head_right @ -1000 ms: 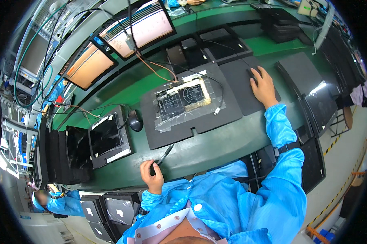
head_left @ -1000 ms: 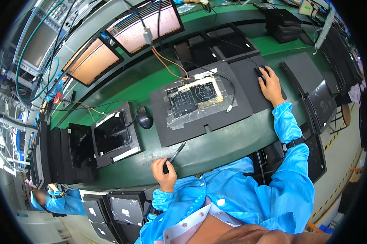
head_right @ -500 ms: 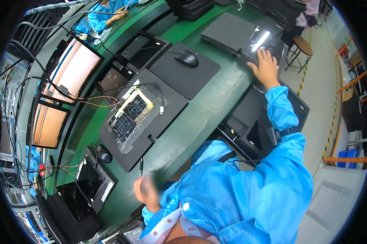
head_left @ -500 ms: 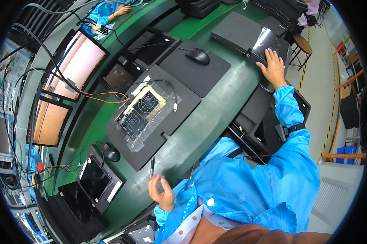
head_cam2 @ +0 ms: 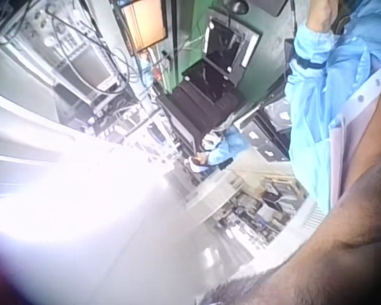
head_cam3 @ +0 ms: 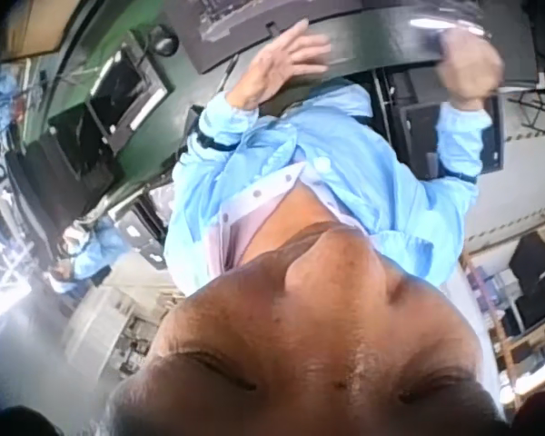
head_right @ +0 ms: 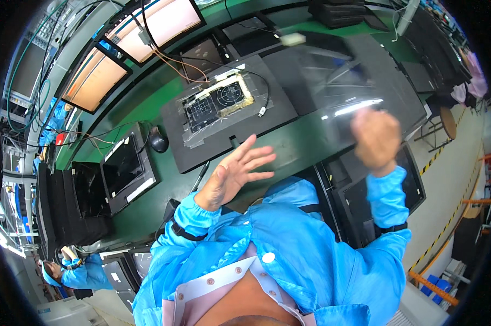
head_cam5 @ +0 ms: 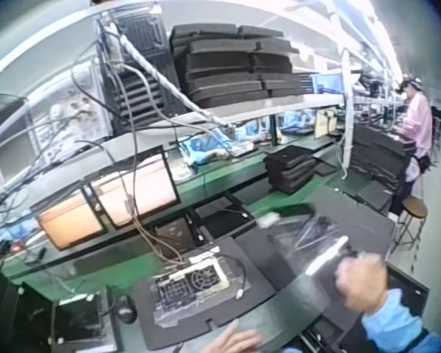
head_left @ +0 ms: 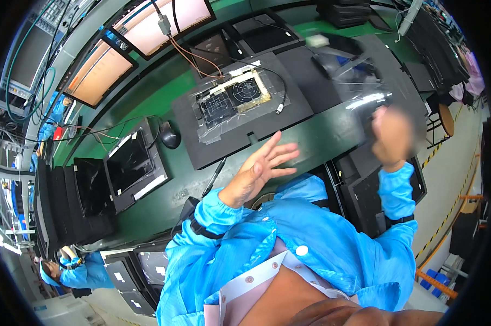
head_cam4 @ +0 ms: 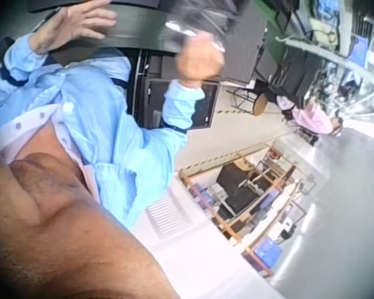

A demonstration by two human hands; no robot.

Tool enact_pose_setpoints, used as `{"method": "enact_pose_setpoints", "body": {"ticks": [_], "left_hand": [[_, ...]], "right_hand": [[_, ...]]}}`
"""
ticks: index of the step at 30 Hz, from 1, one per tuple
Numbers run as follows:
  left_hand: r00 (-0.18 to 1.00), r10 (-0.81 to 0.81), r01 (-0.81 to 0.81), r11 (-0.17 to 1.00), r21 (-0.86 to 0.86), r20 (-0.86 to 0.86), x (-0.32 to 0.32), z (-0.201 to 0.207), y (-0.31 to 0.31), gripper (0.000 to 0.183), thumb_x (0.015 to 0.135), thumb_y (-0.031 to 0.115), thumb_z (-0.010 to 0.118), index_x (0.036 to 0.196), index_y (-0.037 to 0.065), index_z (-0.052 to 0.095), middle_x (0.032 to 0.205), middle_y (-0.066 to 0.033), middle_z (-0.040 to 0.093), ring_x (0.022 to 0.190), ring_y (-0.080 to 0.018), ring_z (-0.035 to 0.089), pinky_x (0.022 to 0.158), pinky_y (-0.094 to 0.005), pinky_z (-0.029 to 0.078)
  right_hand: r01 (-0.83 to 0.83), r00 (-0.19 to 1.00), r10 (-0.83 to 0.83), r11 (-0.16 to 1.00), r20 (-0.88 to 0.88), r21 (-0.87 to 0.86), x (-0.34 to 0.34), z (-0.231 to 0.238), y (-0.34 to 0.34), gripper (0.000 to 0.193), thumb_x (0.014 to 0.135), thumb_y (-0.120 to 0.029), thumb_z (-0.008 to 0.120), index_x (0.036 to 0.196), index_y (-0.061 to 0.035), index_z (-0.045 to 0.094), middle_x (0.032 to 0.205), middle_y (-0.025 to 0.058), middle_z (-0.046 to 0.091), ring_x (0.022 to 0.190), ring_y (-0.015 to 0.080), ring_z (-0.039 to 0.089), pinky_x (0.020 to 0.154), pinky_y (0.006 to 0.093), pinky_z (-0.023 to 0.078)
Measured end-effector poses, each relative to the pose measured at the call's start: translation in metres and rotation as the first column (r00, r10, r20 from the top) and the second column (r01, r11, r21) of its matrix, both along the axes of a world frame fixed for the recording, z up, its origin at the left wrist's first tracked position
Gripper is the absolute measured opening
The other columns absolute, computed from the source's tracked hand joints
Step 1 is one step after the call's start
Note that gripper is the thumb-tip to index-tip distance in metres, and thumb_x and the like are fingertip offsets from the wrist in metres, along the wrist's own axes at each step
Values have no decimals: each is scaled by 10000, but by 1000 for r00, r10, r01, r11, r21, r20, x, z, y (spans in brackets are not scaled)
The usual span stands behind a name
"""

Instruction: The recorder is inspecting, testing, and labeling tablet devices on an assembly line.

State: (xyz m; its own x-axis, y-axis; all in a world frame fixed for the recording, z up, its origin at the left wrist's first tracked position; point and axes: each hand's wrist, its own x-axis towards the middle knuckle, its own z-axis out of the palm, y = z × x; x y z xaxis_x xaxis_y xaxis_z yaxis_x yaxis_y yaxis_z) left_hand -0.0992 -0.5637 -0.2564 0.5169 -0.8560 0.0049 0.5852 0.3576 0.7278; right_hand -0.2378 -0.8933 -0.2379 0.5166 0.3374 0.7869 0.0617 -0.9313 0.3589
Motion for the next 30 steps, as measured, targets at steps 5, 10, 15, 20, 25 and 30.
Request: {"method": "enact_pose_setpoints", "body": {"ticks": [5,10,15,20,25,30], "left_hand": [[896,394,-373,918,136,-206,0,-25,23,293,991,158,613,1264,50,628,1230,-126,678,1144,-266,655,996,-451,533],[716,545,-591,806,37,-436,10,-57,97,165,974,151,630,1054,40,721,1095,-120,741,1051,-285,699,886,-432,598],[626,568,-694,719,-48,-534,4,-64,125,192,982,135,602,1064,20,732,1134,-137,740,1067,-269,709,873,-422,618],[687,505,-648,751,-125,-522,6,-69,137,210,982,159,599,1099,51,736,1239,-119,706,1215,-298,632,1077,-499,472],[712,515,-624,776,-95,-477,4,-71,138,212,978,172,603,1088,52,738,1249,-131,699,1216,-302,627,1099,-501,444],[724,534,-618,783,-66,-438,2,-68,131,222,978,202,603,1070,46,733,1211,-147,706,1192,-296,633,1077,-459,459]], "right_hand": [[-317,941,335,922,-44,222,82,-35,99,226,906,-134,672,1128,-109,705,1129,68,713,1076,237,674,935,386,523],[436,828,-47,682,-559,588,158,-66,108,309,901,-331,686,1025,-48,664,956,176,707,907,338,681,769,438,535],[495,701,399,325,-592,806,190,-85,84,281,863,-290,667,875,-12,629,733,122,655,632,269,633,596,370,499],[581,434,789,-614,435,534,162,-42,151,137,987,-192,646,1000,-57,629,720,-28,566,575,45,495,502,212,355],[337,438,721,-685,537,645,149,-35,236,203,1032,-176,594,1166,-27,625,1016,92,698,915,188,711,774,313,592],[274,481,700,-692,528,668,149,-37,247,198,1029,-151,596,1174,-17,610,1095,123,691,997,222,709,839,343,610]]}}
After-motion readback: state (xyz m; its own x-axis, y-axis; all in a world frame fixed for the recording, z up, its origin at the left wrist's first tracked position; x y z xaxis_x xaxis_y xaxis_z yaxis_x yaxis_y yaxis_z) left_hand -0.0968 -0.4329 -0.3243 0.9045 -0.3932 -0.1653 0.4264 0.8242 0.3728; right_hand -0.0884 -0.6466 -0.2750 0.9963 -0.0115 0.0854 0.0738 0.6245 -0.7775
